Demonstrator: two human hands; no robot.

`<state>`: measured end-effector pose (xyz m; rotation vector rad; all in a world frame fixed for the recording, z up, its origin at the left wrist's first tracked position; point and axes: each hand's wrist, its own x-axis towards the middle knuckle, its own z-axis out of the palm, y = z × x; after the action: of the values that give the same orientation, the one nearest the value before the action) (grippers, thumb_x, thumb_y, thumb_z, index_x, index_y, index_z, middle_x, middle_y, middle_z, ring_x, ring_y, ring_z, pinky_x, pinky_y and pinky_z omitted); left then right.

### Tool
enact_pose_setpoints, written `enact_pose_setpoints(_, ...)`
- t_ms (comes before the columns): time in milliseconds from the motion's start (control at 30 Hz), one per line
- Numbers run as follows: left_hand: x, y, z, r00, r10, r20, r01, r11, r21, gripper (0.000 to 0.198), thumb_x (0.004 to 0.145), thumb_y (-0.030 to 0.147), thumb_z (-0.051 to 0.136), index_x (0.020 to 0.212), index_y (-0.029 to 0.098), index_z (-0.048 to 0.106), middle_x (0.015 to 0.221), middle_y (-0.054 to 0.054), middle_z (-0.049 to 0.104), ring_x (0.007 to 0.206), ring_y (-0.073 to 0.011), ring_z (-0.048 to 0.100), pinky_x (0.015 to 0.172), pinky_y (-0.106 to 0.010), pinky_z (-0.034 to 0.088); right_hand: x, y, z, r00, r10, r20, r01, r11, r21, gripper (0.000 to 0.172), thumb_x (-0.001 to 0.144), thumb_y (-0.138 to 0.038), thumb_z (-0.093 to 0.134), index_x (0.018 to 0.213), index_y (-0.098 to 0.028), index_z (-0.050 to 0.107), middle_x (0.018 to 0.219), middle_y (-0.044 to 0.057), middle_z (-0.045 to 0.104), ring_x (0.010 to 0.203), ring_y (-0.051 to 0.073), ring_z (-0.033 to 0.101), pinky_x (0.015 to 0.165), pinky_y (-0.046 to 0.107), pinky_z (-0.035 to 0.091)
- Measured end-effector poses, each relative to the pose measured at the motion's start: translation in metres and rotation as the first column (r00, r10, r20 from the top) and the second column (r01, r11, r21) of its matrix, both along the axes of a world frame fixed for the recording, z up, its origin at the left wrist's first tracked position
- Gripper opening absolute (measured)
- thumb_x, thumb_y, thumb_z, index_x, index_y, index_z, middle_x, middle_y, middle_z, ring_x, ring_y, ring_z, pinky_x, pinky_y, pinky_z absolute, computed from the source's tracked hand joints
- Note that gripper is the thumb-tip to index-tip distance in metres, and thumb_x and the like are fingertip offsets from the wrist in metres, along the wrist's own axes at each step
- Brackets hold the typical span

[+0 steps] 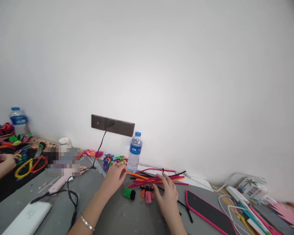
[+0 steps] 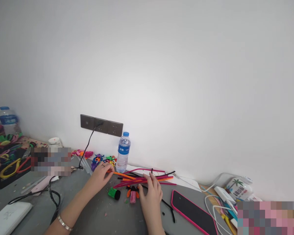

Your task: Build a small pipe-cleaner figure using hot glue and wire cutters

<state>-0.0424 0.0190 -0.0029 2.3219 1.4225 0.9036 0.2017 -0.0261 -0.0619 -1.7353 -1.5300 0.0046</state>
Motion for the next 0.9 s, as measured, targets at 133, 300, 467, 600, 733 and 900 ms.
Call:
enact_pose_setpoints(133, 0.004, -0.004, 0.006, 0.99, -0.063, 0.128, 0.076, 0.992, -0.099, 0.012, 0.086, 0.017, 0.045, 0.084, 0.022, 0.056, 0.089, -0.004, 0.064, 0.087, -0.0216, 0.06, 0.076, -0.032, 0.045, -0.021, -0.007, 0.016, 0.978, 0.208, 0.022, -0.209, 0.978, 0.013, 0.028, 0.085, -0.031, 0.05, 0.109, -0.03, 0.064, 0.135, 0.008, 0.054, 0.126, 0.033, 0.045, 0.098, 0.054, 0.036)
enact_pose_setpoints(300, 0.014, -0.012, 0.01, 0.965, -0.14, 0.221, 0.163, 0.983, -0.09, 0.009, 0.087, 0.023, 0.047, 0.084, 0.022, 0.056, 0.091, -0.003, 0.065, 0.088, -0.0201, 0.06, 0.08, -0.03, 0.047, -0.038, -0.015, 0.028, 0.922, 0.379, 0.079, -0.377, 0.925, -0.036, 0.026, 0.088, -0.024, 0.048, 0.103, -0.032, 0.068, 0.136, 0.004, 0.055, 0.13, 0.031, 0.043, 0.102, 0.056, 0.033)
enact_pose_setpoints(467, 0.021, -0.018, 0.012, 0.953, -0.182, 0.241, 0.204, 0.977, -0.068, 0.01, 0.088, 0.024, 0.047, 0.084, 0.022, 0.056, 0.091, -0.003, 0.064, 0.086, -0.0192, 0.059, 0.079, -0.029, 0.047, -0.042, -0.013, 0.026, 0.904, 0.421, 0.077, -0.422, 0.907, -0.011, 0.033, 0.088, -0.022, 0.047, 0.114, -0.032, 0.063, 0.132, 0.004, 0.06, 0.127, 0.03, 0.048, 0.1, 0.056, 0.036)
enact_pose_setpoints(600, 0.02, -0.018, 0.015, 0.948, -0.156, 0.276, 0.176, 0.983, -0.045, 0.01, 0.089, 0.027, 0.046, 0.085, 0.022, 0.054, 0.086, -0.002, 0.063, 0.078, -0.0173, 0.058, 0.073, -0.028, 0.045, -0.042, -0.012, 0.023, 0.908, 0.416, 0.047, -0.418, 0.908, 0.037, 0.036, 0.087, -0.02, 0.045, 0.118, -0.029, 0.061, 0.127, 0.006, 0.063, 0.12, 0.028, 0.053, 0.1, 0.054, 0.037)
enact_pose_setpoints(733, 0.018, -0.015, 0.02, 0.942, -0.105, 0.318, 0.122, 0.992, -0.033, 0.015, 0.089, 0.033, 0.046, 0.082, 0.021, 0.054, 0.077, -0.001, 0.059, 0.069, -0.0159, 0.054, 0.063, -0.026, 0.042, -0.043, -0.015, 0.029, 0.909, 0.416, 0.033, -0.417, 0.908, 0.049, 0.038, 0.086, -0.018, 0.048, 0.12, -0.03, 0.06, 0.126, 0.006, 0.063, 0.12, 0.026, 0.053, 0.101, 0.051, 0.038)
enact_pose_setpoints(900, 0.017, -0.012, 0.018, 0.89, -0.101, 0.444, 0.145, 0.987, -0.065, 0.02, 0.087, 0.037, 0.05, 0.078, 0.02, 0.055, 0.073, 0.0, 0.058, 0.066, -0.0152, 0.053, 0.064, -0.025, 0.043, -0.042, -0.016, 0.029, 0.909, 0.417, 0.006, -0.416, 0.908, 0.042, 0.036, 0.087, -0.019, 0.047, 0.119, -0.029, 0.06, 0.126, 0.006, 0.062, 0.121, 0.027, 0.052, 0.101, 0.051, 0.037)
